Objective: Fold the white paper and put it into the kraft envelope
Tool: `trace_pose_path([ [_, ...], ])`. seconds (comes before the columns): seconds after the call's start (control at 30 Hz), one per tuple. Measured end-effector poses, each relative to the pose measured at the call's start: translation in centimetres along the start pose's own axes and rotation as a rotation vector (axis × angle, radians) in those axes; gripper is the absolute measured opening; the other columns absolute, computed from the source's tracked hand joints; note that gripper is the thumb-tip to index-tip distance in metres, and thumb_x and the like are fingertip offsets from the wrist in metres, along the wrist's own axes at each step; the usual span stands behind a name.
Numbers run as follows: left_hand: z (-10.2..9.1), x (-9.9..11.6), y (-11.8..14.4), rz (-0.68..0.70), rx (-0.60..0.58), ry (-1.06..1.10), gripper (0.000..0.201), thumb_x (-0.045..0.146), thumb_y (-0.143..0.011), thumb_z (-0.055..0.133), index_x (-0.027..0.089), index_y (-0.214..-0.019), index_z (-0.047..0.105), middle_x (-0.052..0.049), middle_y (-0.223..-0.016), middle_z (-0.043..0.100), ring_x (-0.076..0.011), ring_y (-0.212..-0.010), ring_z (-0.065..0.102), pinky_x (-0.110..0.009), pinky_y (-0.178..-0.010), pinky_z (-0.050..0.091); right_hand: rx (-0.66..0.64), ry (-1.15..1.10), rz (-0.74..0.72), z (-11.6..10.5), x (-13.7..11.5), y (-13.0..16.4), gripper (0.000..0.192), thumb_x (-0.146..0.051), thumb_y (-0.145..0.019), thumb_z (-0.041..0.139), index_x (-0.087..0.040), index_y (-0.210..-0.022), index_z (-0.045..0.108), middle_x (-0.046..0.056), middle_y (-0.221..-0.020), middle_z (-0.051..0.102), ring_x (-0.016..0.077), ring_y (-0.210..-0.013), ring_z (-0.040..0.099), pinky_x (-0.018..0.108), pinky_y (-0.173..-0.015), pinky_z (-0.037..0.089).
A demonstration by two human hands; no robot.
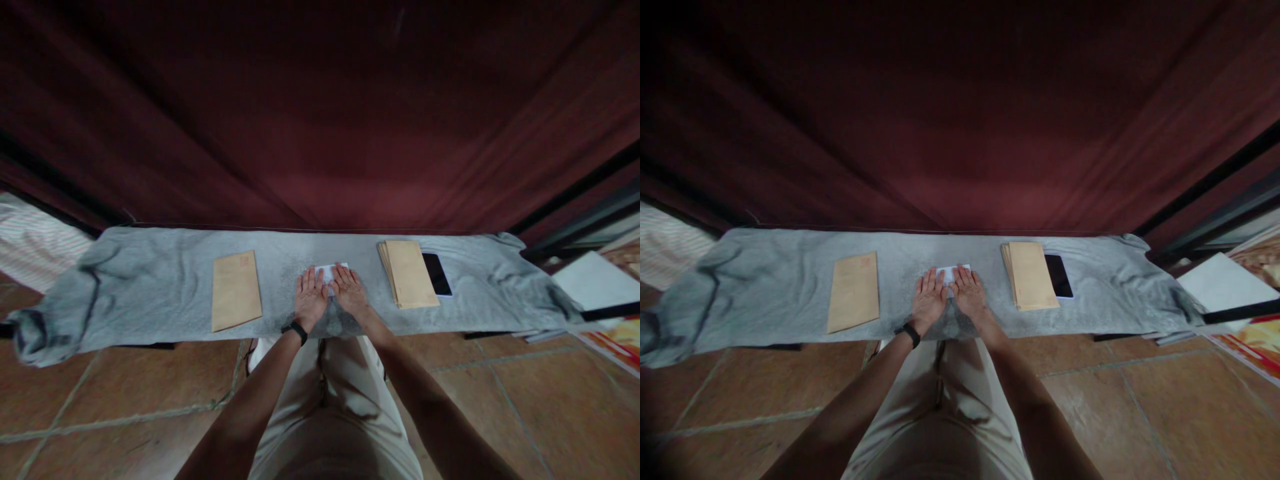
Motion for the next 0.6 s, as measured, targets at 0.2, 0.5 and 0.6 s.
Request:
trace_pose_path([
  [0.2,-0.4,0.2,0.1,0.029,0.013,-0.02,0.059,0.046,-0.103,0.033,0.023,-0.156,0.035,-0.012,-0.166,0.024,-0.0301,-0.154,0.018,-0.052,-0.123,0.017,0.027,0.007,0.064,0.1,0.6,-0.1,0.053,-0.031,-0.106,0.029,-0.01,-0.154,0.035,0.012,-0.161,0.033,0.0258,-0.15,0.029,0.049,-0.122,0.02],
  [0.5,-0.4,-1.4,0.6,-0.053,0.016,-0.065,0.06,0.039,-0.104,0.027,0.009,-0.156,0.032,-0.017,-0.163,0.029,-0.0286,-0.153,0.021,-0.05,-0.123,0.019,0.046,0.008,0.127,0.1,0.9,-0.1,0.055,-0.036,-0.106,0.029,-0.013,-0.156,0.034,0.012,-0.161,0.033,0.0268,-0.149,0.031,0.049,-0.122,0.021],
  [0.6,-0.8,-2.1,1.0,-0.106,0.055,-0.068,0.061,0.035,-0.103,0.027,0.003,-0.155,0.031,-0.02,-0.161,0.03,-0.0303,-0.153,0.022,-0.052,-0.124,0.016,0.043,-0.004,0.137,0.1,0.8,-0.2,0.055,-0.036,-0.106,0.028,-0.013,-0.156,0.032,0.013,-0.161,0.033,0.0261,-0.149,0.032,0.05,-0.122,0.02],
])
Point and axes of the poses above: each hand's wrist, its own y-axis away from the middle knuckle, its own z-axis out of the palm, x = y × z, the point moved 7 cm from there along -y, towards the middle knuckle
